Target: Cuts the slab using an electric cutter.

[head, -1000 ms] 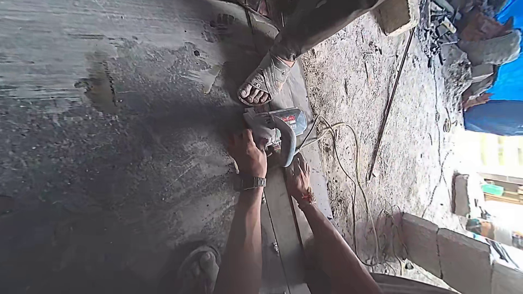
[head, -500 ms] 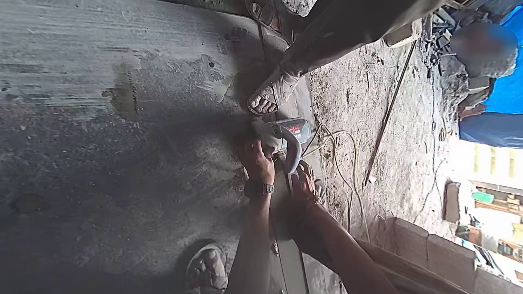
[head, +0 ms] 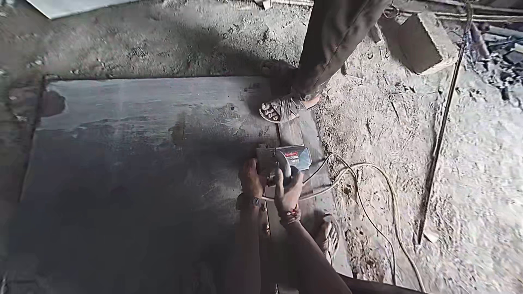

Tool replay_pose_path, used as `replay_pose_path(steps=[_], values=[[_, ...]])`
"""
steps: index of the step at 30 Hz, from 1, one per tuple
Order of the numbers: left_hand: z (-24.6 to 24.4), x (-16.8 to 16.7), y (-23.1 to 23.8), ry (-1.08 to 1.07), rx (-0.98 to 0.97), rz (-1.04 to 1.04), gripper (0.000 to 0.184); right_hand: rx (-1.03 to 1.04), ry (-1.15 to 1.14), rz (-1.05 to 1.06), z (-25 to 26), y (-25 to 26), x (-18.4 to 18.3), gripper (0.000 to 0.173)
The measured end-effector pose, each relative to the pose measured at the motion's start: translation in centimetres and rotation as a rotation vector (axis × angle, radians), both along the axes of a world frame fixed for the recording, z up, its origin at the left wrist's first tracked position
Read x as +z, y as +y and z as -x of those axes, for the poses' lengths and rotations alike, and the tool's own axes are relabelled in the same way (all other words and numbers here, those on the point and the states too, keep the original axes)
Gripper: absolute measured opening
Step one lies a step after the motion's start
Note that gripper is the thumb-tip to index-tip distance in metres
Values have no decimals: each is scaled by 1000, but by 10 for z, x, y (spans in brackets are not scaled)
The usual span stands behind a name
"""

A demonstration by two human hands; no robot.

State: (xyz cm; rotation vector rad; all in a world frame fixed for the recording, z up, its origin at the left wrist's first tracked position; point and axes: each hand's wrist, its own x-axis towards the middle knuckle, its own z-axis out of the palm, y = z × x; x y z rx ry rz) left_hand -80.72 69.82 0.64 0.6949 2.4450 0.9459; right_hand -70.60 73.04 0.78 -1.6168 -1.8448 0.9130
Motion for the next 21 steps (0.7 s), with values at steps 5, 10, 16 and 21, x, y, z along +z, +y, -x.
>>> replay_pose_path(steps=[5, 10, 16, 21], values=[[-2, -2, -1, 144, -54, -24, 33, -58, -91, 337, 13, 12, 24, 65], [-8, 13, 7, 100, -56, 107, 40, 37, -147, 628, 6, 33, 39, 68], [-11, 25, 17, -29, 20, 284, 42, 159, -185, 724, 4, 47, 43, 63], [-7, 19, 14, -115, 57, 217, 51, 133, -176, 652, 7, 45, 36, 55]])
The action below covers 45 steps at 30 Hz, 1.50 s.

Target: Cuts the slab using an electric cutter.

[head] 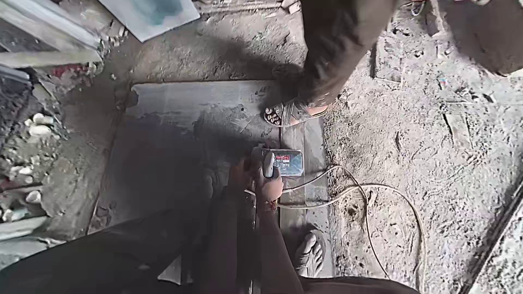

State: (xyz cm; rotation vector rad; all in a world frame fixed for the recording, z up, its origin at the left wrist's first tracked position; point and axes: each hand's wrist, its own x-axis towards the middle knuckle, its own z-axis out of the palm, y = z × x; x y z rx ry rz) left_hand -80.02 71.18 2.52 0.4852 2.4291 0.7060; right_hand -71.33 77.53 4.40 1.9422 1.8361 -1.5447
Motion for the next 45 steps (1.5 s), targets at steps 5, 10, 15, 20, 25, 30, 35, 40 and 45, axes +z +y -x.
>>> replay_pose_path(steps=[5, 10, 15, 20, 25, 30, 35, 40, 45], values=[[8, -16, -7, 91, -8, -169, 46, -141, -1, -210, 14, -16, -10, 55], [11, -33, -10, 183, -11, -312, 40, -235, -16, -373, 25, -21, -17, 49], [22, -34, -10, 154, -35, -336, 39, -264, -37, -493, 34, -26, -24, 49], [28, -34, -6, 124, -47, -306, 37, -285, -62, -587, 41, -26, -28, 48], [30, -32, -1, 134, -27, -284, 39, -302, -90, -623, 46, -26, -29, 51], [33, -32, 2, 138, -34, -283, 40, -315, -110, -673, 52, -24, -32, 52], [38, -34, 5, 146, -42, -296, 37, -319, -133, -718, 58, -22, -33, 50], [42, -33, 7, 137, -44, -306, 38, -327, -135, -743, 63, -20, -35, 51], [46, -32, 10, 129, -36, -301, 40, -338, -140, -770, 67, -18, -37, 51]])
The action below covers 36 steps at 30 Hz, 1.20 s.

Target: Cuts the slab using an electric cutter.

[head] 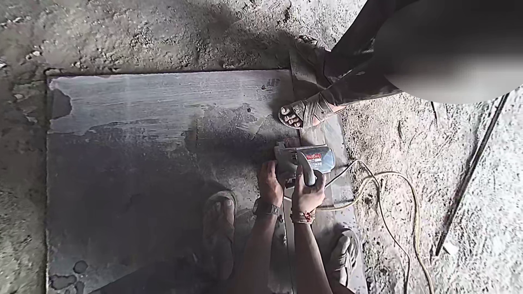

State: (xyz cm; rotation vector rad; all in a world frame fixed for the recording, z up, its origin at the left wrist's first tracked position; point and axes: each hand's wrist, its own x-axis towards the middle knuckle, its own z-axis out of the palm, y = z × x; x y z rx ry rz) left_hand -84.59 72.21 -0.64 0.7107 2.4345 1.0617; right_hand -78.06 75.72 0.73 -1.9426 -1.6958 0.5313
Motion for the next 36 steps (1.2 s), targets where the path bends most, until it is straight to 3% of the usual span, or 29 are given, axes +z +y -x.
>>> replay_pose_path(steps=[18, 22, 28, 36], values=[[7, -7, 8, 15, 18, -15, 41, 18, -23, -2, 9, 9, 1, 49], [9, -6, 10, 6, 20, -29, 43, 83, 14, 132, 5, 18, 7, 50], [9, -5, 12, 24, 20, -46, 39, 342, 353, 468, -17, 45, 2, 41], [14, -7, 16, 12, 18, -59, 42, 271, 284, 369, -6, 43, 6, 52]])
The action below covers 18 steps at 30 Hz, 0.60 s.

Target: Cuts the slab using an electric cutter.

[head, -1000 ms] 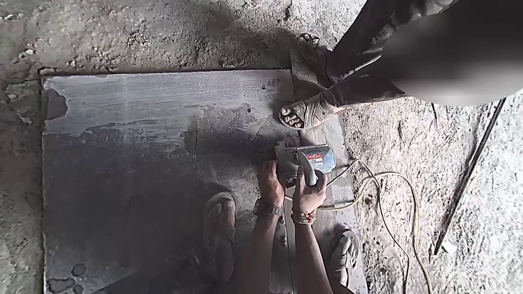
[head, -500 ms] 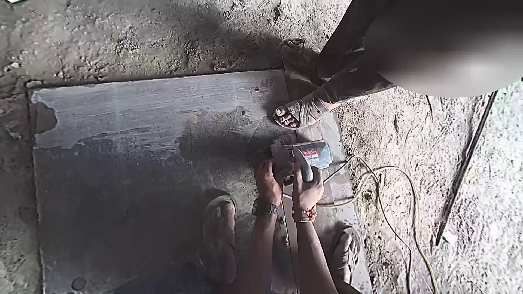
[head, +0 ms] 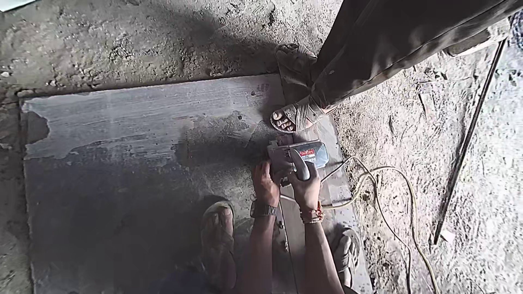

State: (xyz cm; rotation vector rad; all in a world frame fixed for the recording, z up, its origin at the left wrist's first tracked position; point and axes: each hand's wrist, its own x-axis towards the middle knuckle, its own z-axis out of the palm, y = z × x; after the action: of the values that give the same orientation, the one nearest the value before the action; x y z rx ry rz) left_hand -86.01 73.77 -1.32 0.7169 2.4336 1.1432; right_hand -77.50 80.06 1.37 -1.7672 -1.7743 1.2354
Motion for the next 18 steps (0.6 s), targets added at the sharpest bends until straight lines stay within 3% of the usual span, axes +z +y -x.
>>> replay_pose_path(steps=[18], values=[[12, 3, 6, -53, -19, 0, 45, -52, -164, -56, 21, 2, 7, 49]])
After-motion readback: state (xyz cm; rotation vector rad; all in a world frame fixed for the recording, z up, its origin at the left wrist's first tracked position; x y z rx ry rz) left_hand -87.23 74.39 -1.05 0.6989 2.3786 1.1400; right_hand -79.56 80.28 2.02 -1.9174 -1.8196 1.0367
